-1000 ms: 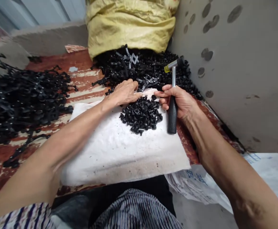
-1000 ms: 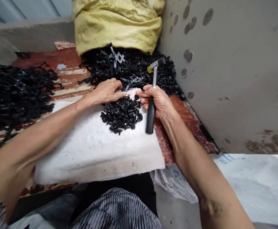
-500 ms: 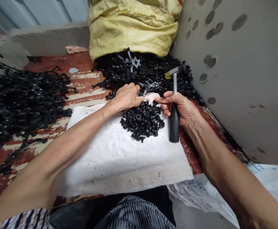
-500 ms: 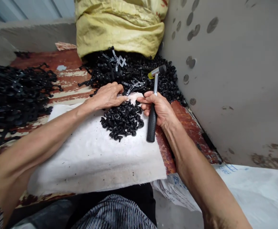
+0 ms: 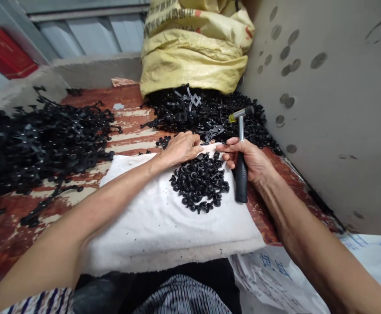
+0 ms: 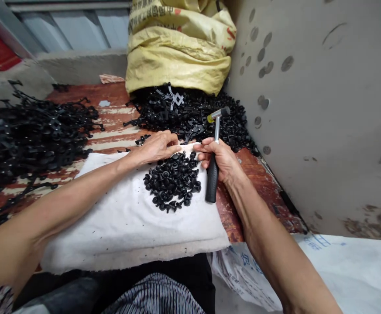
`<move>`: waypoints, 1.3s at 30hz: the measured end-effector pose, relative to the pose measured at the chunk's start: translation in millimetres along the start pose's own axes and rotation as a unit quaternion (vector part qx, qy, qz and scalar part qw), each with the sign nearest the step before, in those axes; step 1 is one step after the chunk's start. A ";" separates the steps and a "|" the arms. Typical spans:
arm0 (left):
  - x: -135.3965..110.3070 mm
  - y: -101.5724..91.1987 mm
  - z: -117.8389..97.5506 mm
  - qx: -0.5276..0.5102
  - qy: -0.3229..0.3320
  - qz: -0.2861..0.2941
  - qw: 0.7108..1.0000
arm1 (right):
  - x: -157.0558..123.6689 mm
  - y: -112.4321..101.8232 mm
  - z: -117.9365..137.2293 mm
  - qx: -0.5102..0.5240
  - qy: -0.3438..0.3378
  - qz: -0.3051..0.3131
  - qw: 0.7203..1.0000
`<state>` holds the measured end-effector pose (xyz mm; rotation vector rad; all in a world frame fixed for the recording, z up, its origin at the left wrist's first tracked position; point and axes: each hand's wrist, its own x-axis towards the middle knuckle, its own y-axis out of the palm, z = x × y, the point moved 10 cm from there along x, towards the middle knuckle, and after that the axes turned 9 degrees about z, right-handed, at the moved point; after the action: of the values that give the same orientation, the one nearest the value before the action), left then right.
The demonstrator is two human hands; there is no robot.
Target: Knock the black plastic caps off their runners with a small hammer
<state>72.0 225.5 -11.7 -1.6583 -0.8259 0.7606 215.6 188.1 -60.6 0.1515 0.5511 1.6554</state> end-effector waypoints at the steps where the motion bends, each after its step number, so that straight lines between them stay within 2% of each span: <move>1: 0.6 -0.9 -0.2 -0.005 0.005 -0.002 1.000 | 0.1 -0.2 0.1 -0.001 -0.001 0.000 1.000; 7: 11.2 -2.5 4.5 -0.001 0.006 -0.027 1.000 | -0.2 0.8 4.1 -0.002 -0.005 -0.003 1.000; 10: 16.9 -4.7 11.8 0.000 -0.016 -0.043 0.999 | -5.0 -1.8 15.2 -0.001 -0.018 -0.015 1.000; 15: 23.3 -7.9 18.1 0.004 -0.033 -0.036 0.999 | -14.8 -12.0 32.5 -0.007 -0.044 -0.047 0.998; 20: 29.3 -8.8 25.2 0.000 -0.057 -0.030 0.998 | -13.9 -11.9 27.7 -0.036 -0.028 -0.052 0.998; 24: 22.5 -18.9 20.1 -0.017 -0.035 -0.051 0.998 | -12.8 -10.7 26.5 -0.067 -0.017 -0.057 0.996; 26: 5.9 -34.3 16.5 -0.015 -0.030 -0.093 0.995 | -14.4 -13.0 31.5 -0.080 -0.022 -0.066 0.994; 28: -20.6 -49.2 15.2 -0.009 -0.033 -0.130 0.991 | -17.6 -16.3 39.0 -0.093 -0.033 -0.078 0.992; 31: -71.3 -55.0 23.4 0.002 -0.044 -0.131 0.990 | -25.7 -17.9 43.9 -0.104 -0.039 -0.082 0.990; 34: -131.2 -48.5 52.2 0.014 -0.078 -0.133 0.988 | -40.2 -16.2 32.8 -0.103 -0.020 -0.068 0.992; 36: -172.0 -42.3 82.5 0.005 -0.124 -0.155 0.980 | -53.2 -17.0 20.1 -0.099 0.001 -0.062 0.993; 38: -205.8 -30.6 114.8 -0.030 -0.175 -0.161 0.971 | -64.5 -19.3 9.4 -0.088 0.016 -0.058 0.994; 39: -215.9 -18.9 127.7 -0.056 -0.189 -0.132 0.971 | -67.9 -20.8 6.2 -0.081 0.020 -0.057 0.995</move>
<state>-155.1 117.4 -5.1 -1.4788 -1.3519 0.8649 248.4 125.7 -49.7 -0.0318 0.4453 1.5867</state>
